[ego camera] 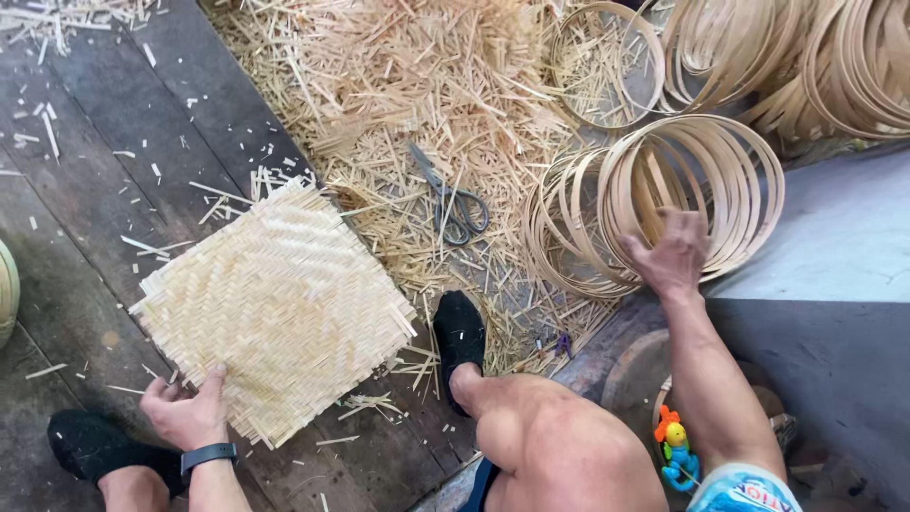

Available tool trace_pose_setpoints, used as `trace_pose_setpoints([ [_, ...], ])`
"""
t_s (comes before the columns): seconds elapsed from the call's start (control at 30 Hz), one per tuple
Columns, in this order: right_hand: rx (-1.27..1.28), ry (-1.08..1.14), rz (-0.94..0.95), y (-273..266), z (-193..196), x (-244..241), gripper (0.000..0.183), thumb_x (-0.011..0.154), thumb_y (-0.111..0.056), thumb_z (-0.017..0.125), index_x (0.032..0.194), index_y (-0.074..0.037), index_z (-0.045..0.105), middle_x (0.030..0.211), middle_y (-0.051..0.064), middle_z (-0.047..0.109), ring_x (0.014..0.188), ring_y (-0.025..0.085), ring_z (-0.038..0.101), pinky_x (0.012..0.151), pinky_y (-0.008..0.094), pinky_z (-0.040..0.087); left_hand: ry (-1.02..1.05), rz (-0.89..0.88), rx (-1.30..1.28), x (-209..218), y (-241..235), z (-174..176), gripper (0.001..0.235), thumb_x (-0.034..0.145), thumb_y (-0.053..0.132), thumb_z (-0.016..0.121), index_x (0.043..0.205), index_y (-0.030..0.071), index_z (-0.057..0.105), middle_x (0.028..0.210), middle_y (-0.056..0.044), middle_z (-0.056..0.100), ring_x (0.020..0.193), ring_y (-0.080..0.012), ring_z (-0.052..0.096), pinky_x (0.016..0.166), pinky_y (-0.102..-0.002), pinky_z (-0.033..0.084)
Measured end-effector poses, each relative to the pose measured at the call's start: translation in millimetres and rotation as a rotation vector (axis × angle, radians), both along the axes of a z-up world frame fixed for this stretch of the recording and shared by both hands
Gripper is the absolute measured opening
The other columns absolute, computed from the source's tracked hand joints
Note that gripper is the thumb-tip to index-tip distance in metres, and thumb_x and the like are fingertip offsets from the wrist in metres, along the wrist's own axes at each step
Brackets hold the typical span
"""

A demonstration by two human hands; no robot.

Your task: The person places a circular bamboo frame over a square woven mat, presses it into shape, and trims the excess mat with shears. The person repeats this process multiple times, stacking the finished bowls.

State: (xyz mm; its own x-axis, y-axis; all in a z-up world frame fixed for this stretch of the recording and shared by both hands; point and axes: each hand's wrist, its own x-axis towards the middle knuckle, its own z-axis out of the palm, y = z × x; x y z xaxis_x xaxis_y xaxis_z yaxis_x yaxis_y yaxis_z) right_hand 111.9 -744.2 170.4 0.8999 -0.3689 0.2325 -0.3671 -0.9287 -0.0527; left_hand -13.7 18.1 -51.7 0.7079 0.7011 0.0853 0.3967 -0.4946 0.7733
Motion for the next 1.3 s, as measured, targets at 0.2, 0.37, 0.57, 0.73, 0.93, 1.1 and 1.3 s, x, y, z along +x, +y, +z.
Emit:
trace_pose_setpoints([
  [0.2,0.068,-0.255,-0.466,-133,5,-14,0.071,0.087,-0.028,0.081,0.134,0.012,0.046,0.121,0.036,0.057,0.112,0.05,0.057,0.099,0.055,0.044,-0.011,0.018,0.337,-3,19,15,0.091,0.076,0.033,0.096,0.136,-0.01,0.044,0.131,-0.021,0.046,0.116,-0.0302,0.053,0.1,-0.042,0.054],
  [0.37,0.186,-0.047,-0.567,-152,30,1,0.017,0.087,-0.012,0.072,0.099,0.0,0.076,0.099,0.027,0.073,0.089,0.039,0.07,0.082,0.047,0.057,0.018,0.083,0.159,4,10,41,0.086,0.082,0.024,0.094,0.144,-0.008,0.042,0.135,-0.022,0.044,0.118,-0.0296,0.056,0.097,-0.041,0.054],
  [0.57,0.709,-0.396,-0.076,-46,150,10,0.013,0.106,-0.009,0.064,0.114,-0.003,0.073,0.089,0.01,0.073,0.071,0.015,0.07,0.061,0.029,0.06,-0.286,-0.076,0.027,57,-77,171,0.066,0.103,0.019,0.085,0.147,-0.008,0.044,0.142,-0.022,0.052,0.129,-0.0298,0.059,0.103,-0.039,0.055],
  [0.73,1.058,-0.217,0.6,132,202,25,0.021,0.095,-0.003,0.076,0.116,-0.007,0.075,0.089,0.004,0.074,0.069,0.01,0.065,0.055,0.027,0.054,-0.316,-0.566,-0.628,98,-197,292,0.043,0.107,0.04,0.063,0.127,0.002,0.068,0.115,-0.015,0.073,0.104,-0.0211,0.07,0.089,-0.035,0.061],
  [0.93,0.731,0.392,1.474,311,188,28,0.035,0.084,-0.011,0.088,0.116,-0.01,0.076,0.099,0.01,0.07,0.094,0.027,0.068,0.081,0.041,0.055,-0.511,-0.149,-1.721,116,-208,331,0.039,0.107,0.044,0.051,0.124,0.01,0.06,0.069,0.003,0.053,0.061,-0.0106,0.05,0.059,-0.03,0.046],
  [1.1,0.409,-0.339,1.366,327,187,97,0.028,0.105,-0.024,0.074,0.122,-0.002,0.072,0.118,0.014,0.071,0.113,0.027,0.067,0.101,0.045,0.055,-0.53,-0.046,-1.597,95,-134,287,0.035,0.105,0.039,0.057,0.115,0.006,0.065,0.058,0.006,0.034,0.05,-0.007,0.031,0.045,-0.025,0.024],
  [1.3,1.312,0.432,0.677,344,116,134,0.049,0.102,-0.048,0.057,0.129,-0.008,0.066,0.102,0.002,0.065,0.091,0.01,0.062,0.068,0.029,0.059,-0.543,-0.075,-1.542,71,-97,260,0.034,0.104,0.035,0.059,0.115,0.003,0.064,0.06,0.005,0.039,0.051,-0.0063,0.031,0.044,-0.024,0.022],
])
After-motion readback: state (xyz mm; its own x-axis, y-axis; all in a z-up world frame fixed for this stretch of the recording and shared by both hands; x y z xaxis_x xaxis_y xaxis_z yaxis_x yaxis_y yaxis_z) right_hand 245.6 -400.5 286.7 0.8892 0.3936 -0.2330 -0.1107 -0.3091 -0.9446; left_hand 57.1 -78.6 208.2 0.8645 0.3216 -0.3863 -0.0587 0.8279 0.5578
